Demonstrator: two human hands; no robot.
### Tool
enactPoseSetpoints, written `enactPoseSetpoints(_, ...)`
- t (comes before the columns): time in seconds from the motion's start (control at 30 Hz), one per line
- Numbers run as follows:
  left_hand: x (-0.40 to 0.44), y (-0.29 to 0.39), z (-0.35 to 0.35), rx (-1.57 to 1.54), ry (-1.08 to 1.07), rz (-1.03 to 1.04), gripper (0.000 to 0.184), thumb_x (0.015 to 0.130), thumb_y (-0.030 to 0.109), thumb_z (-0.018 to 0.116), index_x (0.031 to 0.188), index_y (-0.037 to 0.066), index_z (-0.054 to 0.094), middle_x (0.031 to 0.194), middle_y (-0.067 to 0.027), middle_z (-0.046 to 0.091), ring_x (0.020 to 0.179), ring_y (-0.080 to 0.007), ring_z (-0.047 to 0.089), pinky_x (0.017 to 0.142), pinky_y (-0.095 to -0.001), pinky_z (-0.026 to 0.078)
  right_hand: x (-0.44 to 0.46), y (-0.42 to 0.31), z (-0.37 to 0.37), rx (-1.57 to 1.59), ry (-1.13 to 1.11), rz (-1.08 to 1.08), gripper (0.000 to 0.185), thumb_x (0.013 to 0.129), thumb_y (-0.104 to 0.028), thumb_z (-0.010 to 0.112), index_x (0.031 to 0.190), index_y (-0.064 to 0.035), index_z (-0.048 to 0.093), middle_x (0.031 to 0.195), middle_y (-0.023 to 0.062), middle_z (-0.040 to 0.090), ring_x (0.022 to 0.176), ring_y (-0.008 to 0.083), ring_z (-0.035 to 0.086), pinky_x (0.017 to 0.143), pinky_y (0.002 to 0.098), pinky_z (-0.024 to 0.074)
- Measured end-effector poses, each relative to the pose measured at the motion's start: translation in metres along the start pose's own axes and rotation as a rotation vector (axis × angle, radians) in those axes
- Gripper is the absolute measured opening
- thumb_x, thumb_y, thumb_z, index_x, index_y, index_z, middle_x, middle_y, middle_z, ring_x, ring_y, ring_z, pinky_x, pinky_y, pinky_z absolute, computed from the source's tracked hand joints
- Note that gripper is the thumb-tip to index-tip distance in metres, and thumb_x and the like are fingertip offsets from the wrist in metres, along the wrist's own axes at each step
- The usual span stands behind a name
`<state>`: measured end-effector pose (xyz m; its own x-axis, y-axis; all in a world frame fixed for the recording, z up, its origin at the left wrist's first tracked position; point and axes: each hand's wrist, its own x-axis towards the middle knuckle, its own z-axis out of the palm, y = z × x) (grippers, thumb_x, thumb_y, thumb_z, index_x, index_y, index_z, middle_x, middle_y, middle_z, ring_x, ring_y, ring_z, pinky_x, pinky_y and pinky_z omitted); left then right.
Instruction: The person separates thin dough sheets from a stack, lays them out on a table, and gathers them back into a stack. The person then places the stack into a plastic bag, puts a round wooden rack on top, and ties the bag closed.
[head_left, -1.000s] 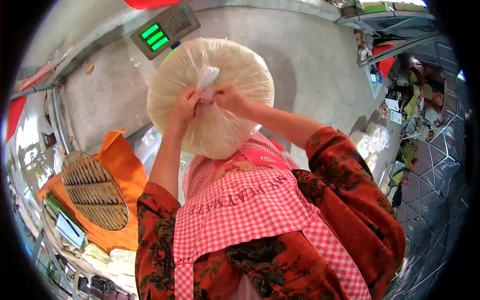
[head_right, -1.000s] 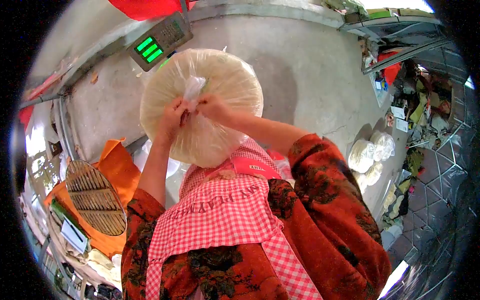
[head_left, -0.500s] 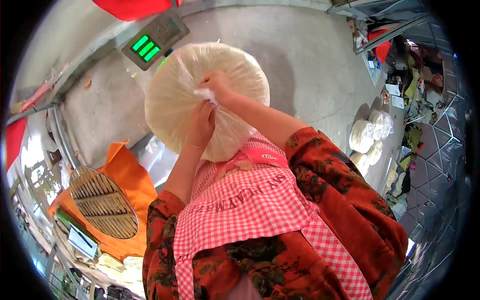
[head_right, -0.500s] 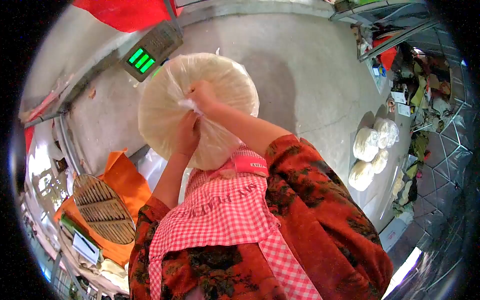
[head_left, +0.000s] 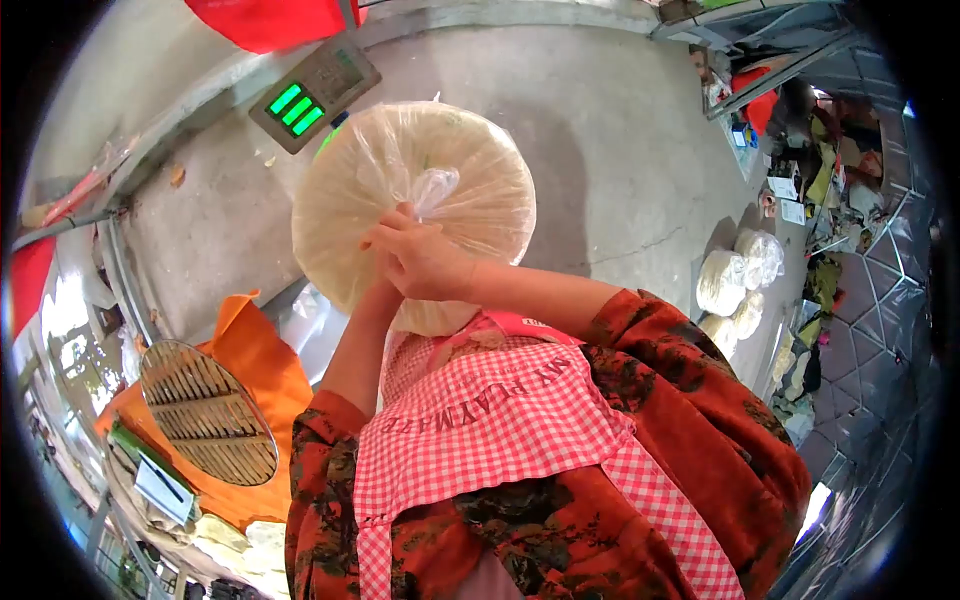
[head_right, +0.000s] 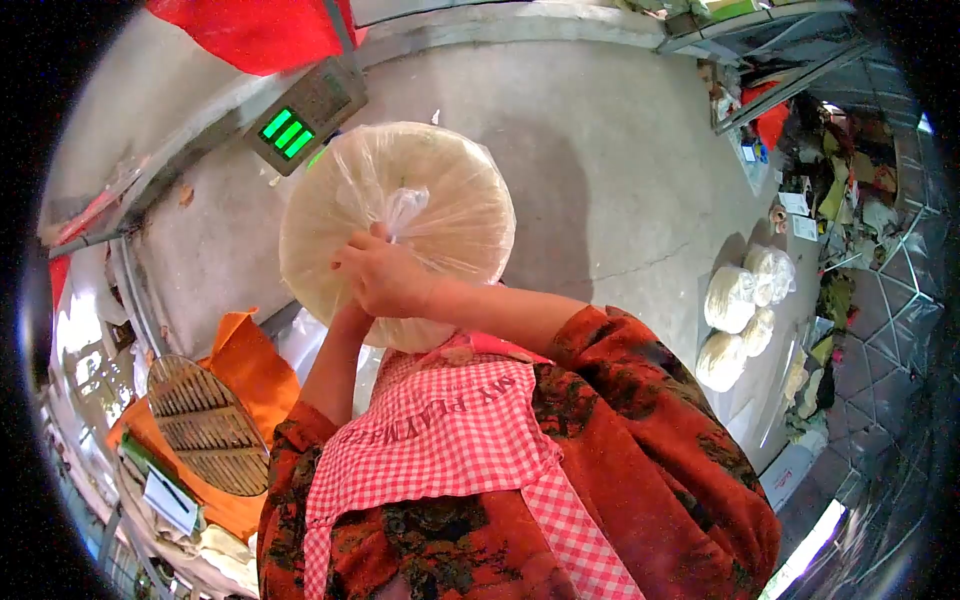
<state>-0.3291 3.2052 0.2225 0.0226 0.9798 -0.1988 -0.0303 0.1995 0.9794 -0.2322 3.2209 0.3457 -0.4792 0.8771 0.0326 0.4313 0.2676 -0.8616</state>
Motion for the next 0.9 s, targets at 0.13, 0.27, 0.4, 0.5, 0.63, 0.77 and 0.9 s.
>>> enactPoseSetpoints(0.13,0.004,-0.006,-0.004,-0.119,0.04,-0.081,0.011,0.092,0.014,0.051,0.099,0.006,0.055,0.082,-0.0014,0.06,0.072,-0.0157,0.056,0.064,-0.0289,0.045,0.013,0.033,-0.004,0.095,0.1,-0.198,0.031,0.068,0.005,0.055,0.097,-0.0033,0.058,0.098,0.0123,0.055,0.102,0.0332,0.052,0.081,0.0386,0.0435)
enactPoseSetpoints(0.27,0.013,0.031,-0.015,-0.196,-0.061,-0.227,0.01,0.091,0.014,0.056,0.097,0.007,0.058,0.08,-0.0002,0.059,0.068,-0.0094,0.054,0.062,-0.0241,0.044,0.02,0.064,-0.031,-0.478,-0.155,-0.191,0.017,0.074,-0.005,0.059,0.091,-0.0033,0.06,0.09,0.013,0.061,0.088,0.034,0.058,0.075,0.0428,0.0449)
enactPoseSetpoints(0.4,0.015,0.05,-0.029,-0.305,-0.106,-0.352,0.006,0.086,0.011,0.062,0.089,0.005,0.061,0.077,-0.001,0.059,0.065,-0.0075,0.053,0.06,-0.0233,0.043,0.008,0.04,-0.051,-0.445,-0.35,0.119,0.014,0.08,-0.019,0.06,0.084,-0.0059,0.063,0.08,0.0139,0.064,0.072,0.0333,0.062,0.071,0.0451,0.0467)
enactPoseSetpoints(0.5,0.004,0.062,-0.024,-0.21,-0.074,-0.329,0.005,0.084,0.008,0.063,0.085,0.004,0.06,0.076,-0.002,0.06,0.064,-0.0085,0.054,0.06,-0.0233,0.044,-0.006,0.036,-0.045,-0.368,-0.4,0.291,0.014,0.082,-0.02,0.061,0.082,-0.0065,0.065,0.083,0.0138,0.064,0.072,0.0327,0.062,0.069,0.0431,0.048)
enactPoseSetpoints(0.63,-0.001,0.068,-0.017,-0.14,-0.012,-0.239,0.005,0.083,0.002,0.064,0.086,0.003,0.061,0.078,-0.002,0.061,0.07,-0.0093,0.056,0.064,-0.0235,0.046,-0.009,0.061,-0.035,-0.281,-0.027,-0.058,0.009,0.081,-0.011,0.058,0.079,-0.0052,0.064,0.089,0.015,0.063,0.079,0.0341,0.062,0.067,0.0444,0.0476)
enactPoseSetpoints(0.77,-0.003,0.056,-0.014,-0.12,-0.002,-0.088,0.006,0.083,-0.003,0.062,0.086,0.002,0.06,0.082,-0.0022,0.061,0.072,-0.0098,0.057,0.066,-0.024,0.047,0.002,0.081,-0.023,-0.142,0.028,-0.083,0.006,0.08,-0.008,0.059,0.082,-0.0047,0.064,0.097,0.0139,0.061,0.084,0.0343,0.061,0.069,0.0419,0.0487)
enactPoseSetpoints(0.9,-0.008,0.05,-0.009,-0.021,0.047,0.064,0.011,0.079,-0.007,0.061,0.083,0.002,0.057,0.08,-0.0045,0.06,0.071,-0.0127,0.057,0.065,-0.0261,0.046,0.004,0.08,-0.019,0.051,-0.003,0.047,0.006,0.079,-0.009,0.06,0.082,-0.0053,0.064,0.091,0.0138,0.063,0.083,0.0346,0.062,0.069,0.0408,0.0494)
